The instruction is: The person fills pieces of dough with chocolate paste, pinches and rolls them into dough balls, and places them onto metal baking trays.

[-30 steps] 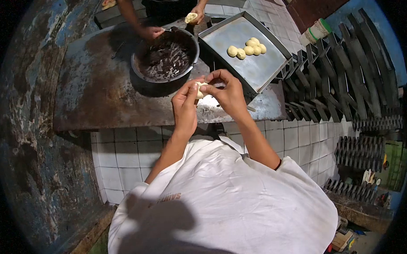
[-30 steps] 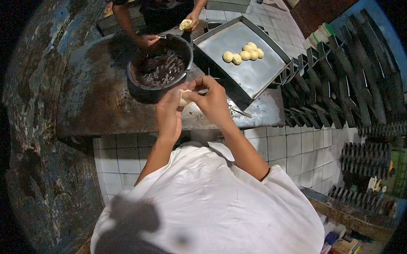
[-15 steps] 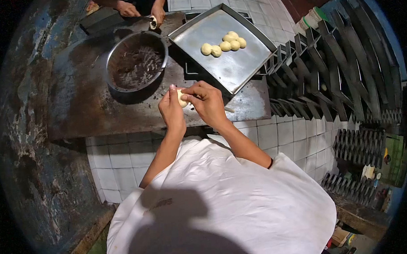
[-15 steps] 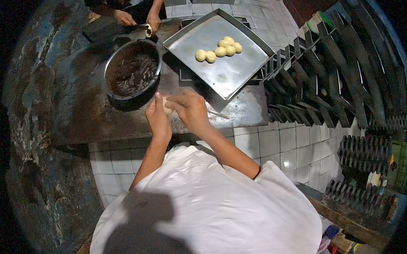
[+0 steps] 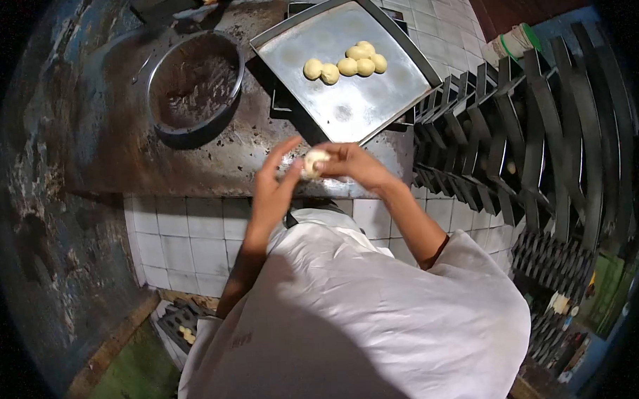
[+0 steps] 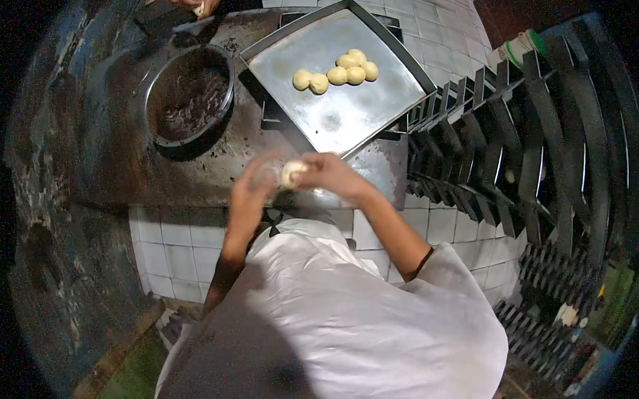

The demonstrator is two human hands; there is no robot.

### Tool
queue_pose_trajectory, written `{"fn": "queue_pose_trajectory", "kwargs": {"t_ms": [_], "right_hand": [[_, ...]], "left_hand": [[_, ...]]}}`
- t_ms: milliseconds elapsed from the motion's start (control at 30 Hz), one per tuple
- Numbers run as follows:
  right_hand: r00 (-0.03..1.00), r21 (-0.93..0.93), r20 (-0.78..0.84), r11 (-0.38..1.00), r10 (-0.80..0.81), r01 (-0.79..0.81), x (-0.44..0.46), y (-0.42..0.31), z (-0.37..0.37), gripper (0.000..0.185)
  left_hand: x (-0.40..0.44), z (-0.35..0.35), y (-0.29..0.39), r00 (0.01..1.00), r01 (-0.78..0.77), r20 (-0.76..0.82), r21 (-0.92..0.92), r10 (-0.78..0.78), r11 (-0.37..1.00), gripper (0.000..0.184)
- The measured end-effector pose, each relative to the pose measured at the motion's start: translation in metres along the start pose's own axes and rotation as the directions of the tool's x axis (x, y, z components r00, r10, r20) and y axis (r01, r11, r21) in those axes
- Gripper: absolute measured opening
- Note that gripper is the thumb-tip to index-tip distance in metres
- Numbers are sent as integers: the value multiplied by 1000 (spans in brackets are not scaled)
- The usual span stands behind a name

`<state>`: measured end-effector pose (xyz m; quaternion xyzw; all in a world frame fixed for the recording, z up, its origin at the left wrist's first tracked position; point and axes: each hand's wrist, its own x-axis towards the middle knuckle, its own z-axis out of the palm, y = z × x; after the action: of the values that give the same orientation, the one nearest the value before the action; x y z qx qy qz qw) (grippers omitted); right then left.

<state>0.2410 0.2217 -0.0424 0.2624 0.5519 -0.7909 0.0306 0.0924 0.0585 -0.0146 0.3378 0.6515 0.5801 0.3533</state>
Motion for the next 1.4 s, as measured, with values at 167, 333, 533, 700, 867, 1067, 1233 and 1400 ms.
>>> {"fn": "queue_pose_trajectory", "kwargs": {"t_ms": [167, 333, 533, 700, 867, 1067, 1233, 1400], "right_hand": [[840, -926, -238, 375, -487, -45, 64, 33, -85, 61], [919, -972, -230, 123, -321, -200, 90, 59, -114, 44], [582, -974, -225, 166, -782, -153, 171, 47, -128, 69], [705, -965, -261, 173, -659, -195, 181, 72, -122, 80], [550, -957, -246, 291, -798, -5, 172, 46, -118, 63], [655, -928, -184, -90, -733, -362, 212, 15, -149, 39], [816, -845, -457, 461, -355, -272, 187, 4, -187, 27], [950, 29, -289, 993, 114, -110, 110, -8, -180, 23]], "left_hand": [[-26, -50, -39, 942, 127, -288, -163, -170, 978, 30], [-71, -80, -40, 826, 172, -516, -156, -228, 973, 29], [-120, -91, -71, 585, 161, -727, -329, -358, 931, 31], [-138, -92, -75, 594, 140, -729, -325, -342, 935, 32], [-144, -95, -76, 548, 85, -800, -238, -245, 968, 33], [-98, -86, -77, 634, 62, -741, -236, -221, 970, 25], [-43, -64, -64, 798, -2, -588, -225, -135, 974, 18], [5, -14, -54, 926, 158, -296, -263, -236, 952, 24]]}}
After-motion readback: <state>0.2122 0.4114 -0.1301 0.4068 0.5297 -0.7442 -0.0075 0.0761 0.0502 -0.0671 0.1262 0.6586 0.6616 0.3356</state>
